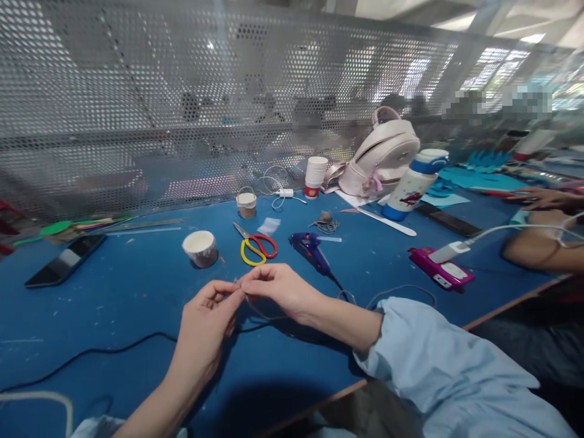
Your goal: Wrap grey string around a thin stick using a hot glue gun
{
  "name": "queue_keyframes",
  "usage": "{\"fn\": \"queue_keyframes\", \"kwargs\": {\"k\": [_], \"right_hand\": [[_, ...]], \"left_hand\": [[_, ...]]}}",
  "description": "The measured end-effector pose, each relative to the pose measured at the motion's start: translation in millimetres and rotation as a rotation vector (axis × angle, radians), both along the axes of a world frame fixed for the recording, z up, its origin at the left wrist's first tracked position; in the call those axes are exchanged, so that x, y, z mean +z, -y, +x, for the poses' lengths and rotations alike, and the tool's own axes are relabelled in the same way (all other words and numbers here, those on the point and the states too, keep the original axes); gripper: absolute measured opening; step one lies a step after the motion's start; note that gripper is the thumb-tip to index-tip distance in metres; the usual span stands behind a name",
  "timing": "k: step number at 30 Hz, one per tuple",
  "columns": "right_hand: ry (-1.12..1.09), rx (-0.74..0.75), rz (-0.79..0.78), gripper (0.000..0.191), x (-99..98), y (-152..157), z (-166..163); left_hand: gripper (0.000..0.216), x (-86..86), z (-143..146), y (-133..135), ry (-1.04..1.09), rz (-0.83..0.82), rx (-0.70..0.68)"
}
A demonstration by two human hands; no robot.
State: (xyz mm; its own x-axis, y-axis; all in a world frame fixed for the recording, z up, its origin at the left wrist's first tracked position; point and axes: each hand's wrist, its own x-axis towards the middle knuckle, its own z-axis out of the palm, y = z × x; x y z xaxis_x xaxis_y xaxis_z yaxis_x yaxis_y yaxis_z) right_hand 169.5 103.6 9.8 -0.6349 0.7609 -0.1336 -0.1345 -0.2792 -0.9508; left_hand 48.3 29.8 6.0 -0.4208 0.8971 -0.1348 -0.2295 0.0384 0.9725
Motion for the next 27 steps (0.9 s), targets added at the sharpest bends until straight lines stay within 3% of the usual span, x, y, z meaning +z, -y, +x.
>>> {"fn": "queue_keyframes", "kwargs": {"k": [6,15,27], "right_hand": [[-0.016,-0.009,-0.005,0.014,-0.6,-0.6,-0.4],[-0.011,-0.013,-0.059,0.015,2.3,-3.0,1.4],[-0.1,0.053,-0.139,0.019,7.9,-2.4,5.0]], "left_hand": [[0.028,0.6,1.5,1.7,-0.072,-0.004,-0.022],[0.019,1.3,1.8,2.8,0.029,0.041,-0.074],[0.021,-2.9,-0.5,4.0,0.008,0.003,-0.096]]}}
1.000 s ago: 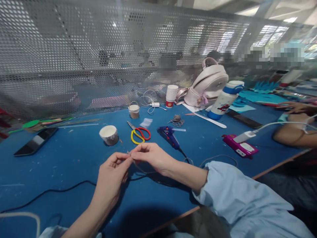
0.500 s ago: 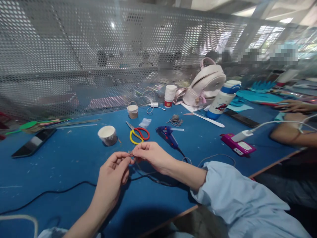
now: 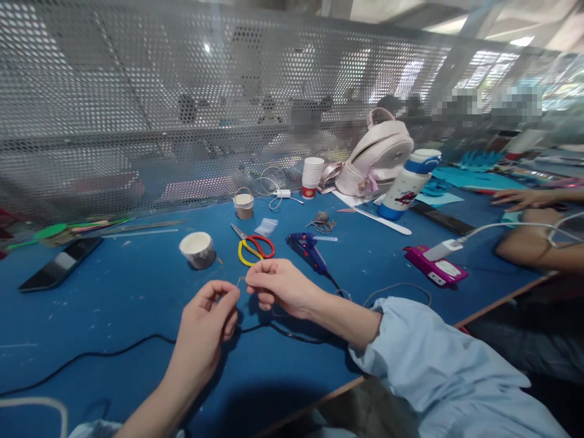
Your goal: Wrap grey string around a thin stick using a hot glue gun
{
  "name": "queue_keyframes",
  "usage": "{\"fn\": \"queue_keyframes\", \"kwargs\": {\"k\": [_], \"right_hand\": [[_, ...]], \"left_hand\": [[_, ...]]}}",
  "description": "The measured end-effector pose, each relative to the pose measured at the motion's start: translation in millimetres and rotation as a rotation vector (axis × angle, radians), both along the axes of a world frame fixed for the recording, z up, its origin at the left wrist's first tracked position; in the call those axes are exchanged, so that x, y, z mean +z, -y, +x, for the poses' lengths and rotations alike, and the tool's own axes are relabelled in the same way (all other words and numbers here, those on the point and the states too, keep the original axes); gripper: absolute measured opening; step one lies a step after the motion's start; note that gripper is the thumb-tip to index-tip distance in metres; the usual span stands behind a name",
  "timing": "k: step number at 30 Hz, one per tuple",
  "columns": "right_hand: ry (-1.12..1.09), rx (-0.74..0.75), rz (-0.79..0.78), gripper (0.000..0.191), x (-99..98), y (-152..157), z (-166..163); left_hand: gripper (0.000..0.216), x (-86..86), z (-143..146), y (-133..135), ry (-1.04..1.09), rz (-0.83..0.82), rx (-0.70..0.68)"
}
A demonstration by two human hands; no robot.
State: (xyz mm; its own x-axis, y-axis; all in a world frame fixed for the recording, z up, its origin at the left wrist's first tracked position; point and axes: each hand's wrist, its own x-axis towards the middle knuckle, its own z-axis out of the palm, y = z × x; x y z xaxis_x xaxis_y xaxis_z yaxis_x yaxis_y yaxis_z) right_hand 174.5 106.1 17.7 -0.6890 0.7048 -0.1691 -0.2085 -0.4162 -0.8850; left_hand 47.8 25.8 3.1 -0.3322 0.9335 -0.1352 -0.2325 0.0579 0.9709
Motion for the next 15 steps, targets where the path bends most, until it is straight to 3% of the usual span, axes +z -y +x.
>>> {"fn": "queue_keyframes", "kwargs": {"k": [15], "right_hand": [[0.099,-0.042,0.061,0.015,8.4,-1.2,3.9]], "left_hand": [[0.026,1.2,-1.9,-0.8,-0.092,-0.048,-0.007]]}}
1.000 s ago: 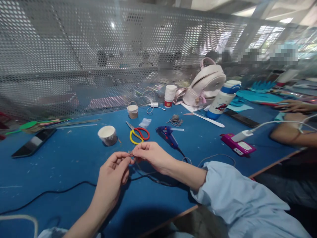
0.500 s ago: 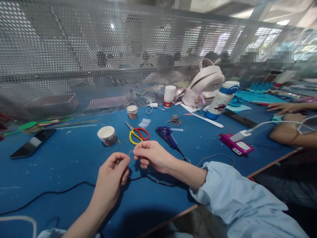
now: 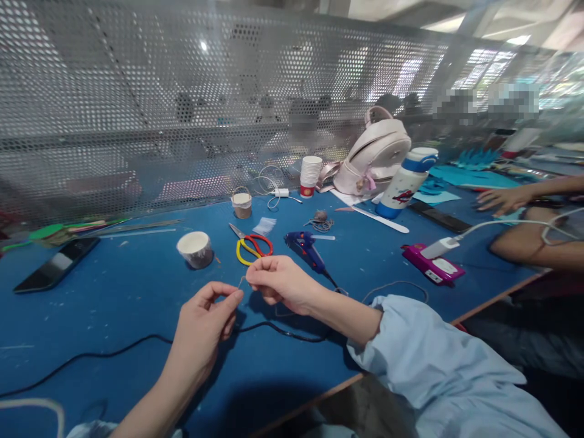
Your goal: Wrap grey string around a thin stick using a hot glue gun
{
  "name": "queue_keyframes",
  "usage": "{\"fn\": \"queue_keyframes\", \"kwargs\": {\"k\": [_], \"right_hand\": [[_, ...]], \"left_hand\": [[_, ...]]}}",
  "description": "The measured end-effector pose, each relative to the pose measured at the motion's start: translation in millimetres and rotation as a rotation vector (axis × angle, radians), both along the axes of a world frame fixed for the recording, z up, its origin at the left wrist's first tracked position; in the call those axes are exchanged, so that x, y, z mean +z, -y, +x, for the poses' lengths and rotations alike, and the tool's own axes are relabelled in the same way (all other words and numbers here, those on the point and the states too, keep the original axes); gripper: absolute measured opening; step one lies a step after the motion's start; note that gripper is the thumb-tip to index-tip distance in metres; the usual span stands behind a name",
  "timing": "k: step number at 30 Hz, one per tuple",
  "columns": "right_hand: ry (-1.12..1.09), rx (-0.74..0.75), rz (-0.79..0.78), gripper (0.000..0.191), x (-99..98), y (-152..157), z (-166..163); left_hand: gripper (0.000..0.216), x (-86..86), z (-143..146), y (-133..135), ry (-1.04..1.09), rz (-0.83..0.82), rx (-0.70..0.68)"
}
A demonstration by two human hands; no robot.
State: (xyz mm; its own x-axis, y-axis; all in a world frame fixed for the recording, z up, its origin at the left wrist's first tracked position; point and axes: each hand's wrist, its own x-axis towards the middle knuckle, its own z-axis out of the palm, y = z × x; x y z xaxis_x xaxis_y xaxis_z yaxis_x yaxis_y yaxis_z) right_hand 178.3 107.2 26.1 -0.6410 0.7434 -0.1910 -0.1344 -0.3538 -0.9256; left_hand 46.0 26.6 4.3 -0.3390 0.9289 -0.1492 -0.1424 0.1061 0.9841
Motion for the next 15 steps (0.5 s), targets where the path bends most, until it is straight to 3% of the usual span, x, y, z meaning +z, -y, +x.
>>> {"fn": "queue_keyframes", "kwargs": {"k": [15], "right_hand": [[0.179,0.013,0.266,0.013,2.6,-0.1,6.1]], "left_hand": [[0.029,-0.2,-2.6,0.4,-0.121,-0.049,0.02]]}}
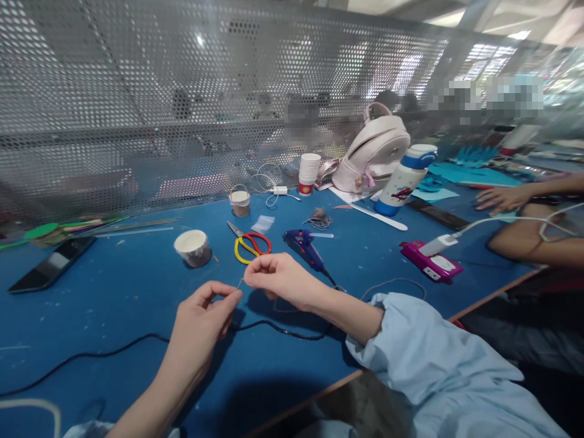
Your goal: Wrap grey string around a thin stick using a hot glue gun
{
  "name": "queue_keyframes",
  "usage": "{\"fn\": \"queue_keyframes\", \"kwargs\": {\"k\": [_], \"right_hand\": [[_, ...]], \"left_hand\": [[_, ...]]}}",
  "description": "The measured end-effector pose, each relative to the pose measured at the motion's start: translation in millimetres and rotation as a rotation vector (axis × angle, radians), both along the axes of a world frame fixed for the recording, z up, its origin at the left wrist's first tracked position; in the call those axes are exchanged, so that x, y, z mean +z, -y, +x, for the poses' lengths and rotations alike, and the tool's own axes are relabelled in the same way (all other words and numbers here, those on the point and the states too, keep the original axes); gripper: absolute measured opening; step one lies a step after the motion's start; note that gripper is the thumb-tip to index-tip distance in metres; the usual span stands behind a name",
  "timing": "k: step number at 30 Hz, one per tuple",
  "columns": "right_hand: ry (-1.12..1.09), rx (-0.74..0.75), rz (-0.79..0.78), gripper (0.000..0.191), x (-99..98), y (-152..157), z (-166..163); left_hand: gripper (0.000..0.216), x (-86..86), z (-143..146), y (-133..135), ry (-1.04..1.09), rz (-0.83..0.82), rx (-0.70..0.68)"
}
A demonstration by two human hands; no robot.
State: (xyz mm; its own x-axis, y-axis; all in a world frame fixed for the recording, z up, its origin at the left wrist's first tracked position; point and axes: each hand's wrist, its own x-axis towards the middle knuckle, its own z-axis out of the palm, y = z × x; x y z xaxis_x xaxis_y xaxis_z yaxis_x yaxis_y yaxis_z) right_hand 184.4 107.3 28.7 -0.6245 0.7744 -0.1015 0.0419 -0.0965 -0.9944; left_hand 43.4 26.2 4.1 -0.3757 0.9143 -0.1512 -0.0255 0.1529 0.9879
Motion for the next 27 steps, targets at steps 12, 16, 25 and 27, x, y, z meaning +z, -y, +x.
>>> {"fn": "queue_keyframes", "kwargs": {"k": [12,16,25,27], "right_hand": [[0.06,0.017,0.048,0.012,-2.0,-0.1,-0.4],[0.061,0.017,0.051,0.012,-2.9,-0.5,-0.6],[0.072,0.014,0.056,0.012,-3.8,-2.3,-0.8],[0.068,0.014,0.055,0.012,-3.9,-2.3,-0.7]], "left_hand": [[0.026,0.8,0.9,-0.4,0.063,0.044,-0.012],[0.026,-0.3,0.7,0.0,0.07,0.049,-0.021],[0.026,-1.7,-0.4,2.0,0.062,0.038,-0.076],[0.026,-1.9,-0.6,2.0,0.056,0.041,-0.082]]}}
